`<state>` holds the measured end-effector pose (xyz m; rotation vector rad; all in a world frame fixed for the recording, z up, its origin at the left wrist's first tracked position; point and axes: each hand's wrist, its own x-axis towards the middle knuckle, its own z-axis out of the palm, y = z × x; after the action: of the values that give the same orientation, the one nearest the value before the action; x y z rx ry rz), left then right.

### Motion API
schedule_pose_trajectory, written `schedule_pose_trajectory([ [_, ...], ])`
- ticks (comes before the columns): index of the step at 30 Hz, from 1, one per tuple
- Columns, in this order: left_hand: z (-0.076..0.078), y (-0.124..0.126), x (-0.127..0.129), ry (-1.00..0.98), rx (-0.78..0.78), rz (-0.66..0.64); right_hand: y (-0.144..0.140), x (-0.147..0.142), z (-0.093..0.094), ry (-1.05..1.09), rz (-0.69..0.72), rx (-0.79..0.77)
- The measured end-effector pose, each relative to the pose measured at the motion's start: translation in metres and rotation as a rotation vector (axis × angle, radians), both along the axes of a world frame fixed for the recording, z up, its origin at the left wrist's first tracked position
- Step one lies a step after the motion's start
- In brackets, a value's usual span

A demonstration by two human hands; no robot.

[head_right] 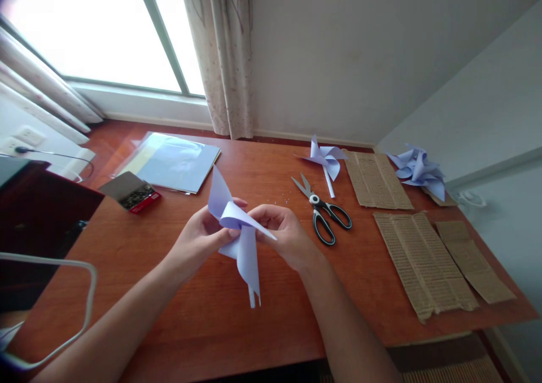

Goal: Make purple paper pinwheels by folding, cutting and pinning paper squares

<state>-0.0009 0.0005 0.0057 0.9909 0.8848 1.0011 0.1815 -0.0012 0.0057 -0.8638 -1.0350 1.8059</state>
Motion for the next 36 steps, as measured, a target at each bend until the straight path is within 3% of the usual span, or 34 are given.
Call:
schedule_pose_trajectory([
  [4, -0.003, 0.000, 0.001, -0.005, -0.044, -0.055, -0.001, -0.003, 0.004, 0.048, -0.036, -0.010],
  [6, -0.006, 0.001, 0.003, 0.007, -0.001, -0.015, -0.002, -0.005, 0.004, 0.040, -0.054, -0.006],
  [12, -0.009, -0.002, 0.001, 0.156, 0.275, 0.324, 0.002, -0.005, -0.006, 0.023, -0.172, -0.021],
  [15, -0.005, -0.009, -0.005, 0.355, 0.551, 0.474, 0.006, -0.005, -0.007, 0.034, -0.280, -0.040],
  [18, -0.001, -0.016, -0.007, 0.535, 0.828, 0.293, 0.008, -0.005, -0.007, 0.049, -0.334, -0.019],
  [20, -0.001, -0.018, -0.005, 0.642, 0.922, 0.158, 0.007, -0.007, -0.009, 0.043, -0.348, 0.022],
  [23, -0.008, -0.018, 0.000, 0.743, 0.935, 0.084, 0.005, -0.011, -0.013, 0.003, -0.393, 0.079],
  [27, -0.016, -0.015, 0.006, 0.763, 0.887, 0.122, 0.001, -0.018, -0.013, -0.042, -0.440, 0.069],
  [33, -0.018, -0.011, 0.006, 0.593, 0.824, 0.232, -0.002, -0.024, -0.012, 0.001, -0.354, 0.053],
  [36, -0.020, -0.008, 0.005, 0.443, 0.710, 0.245, -0.003, -0.023, -0.013, -0.014, -0.325, 0.101],
])
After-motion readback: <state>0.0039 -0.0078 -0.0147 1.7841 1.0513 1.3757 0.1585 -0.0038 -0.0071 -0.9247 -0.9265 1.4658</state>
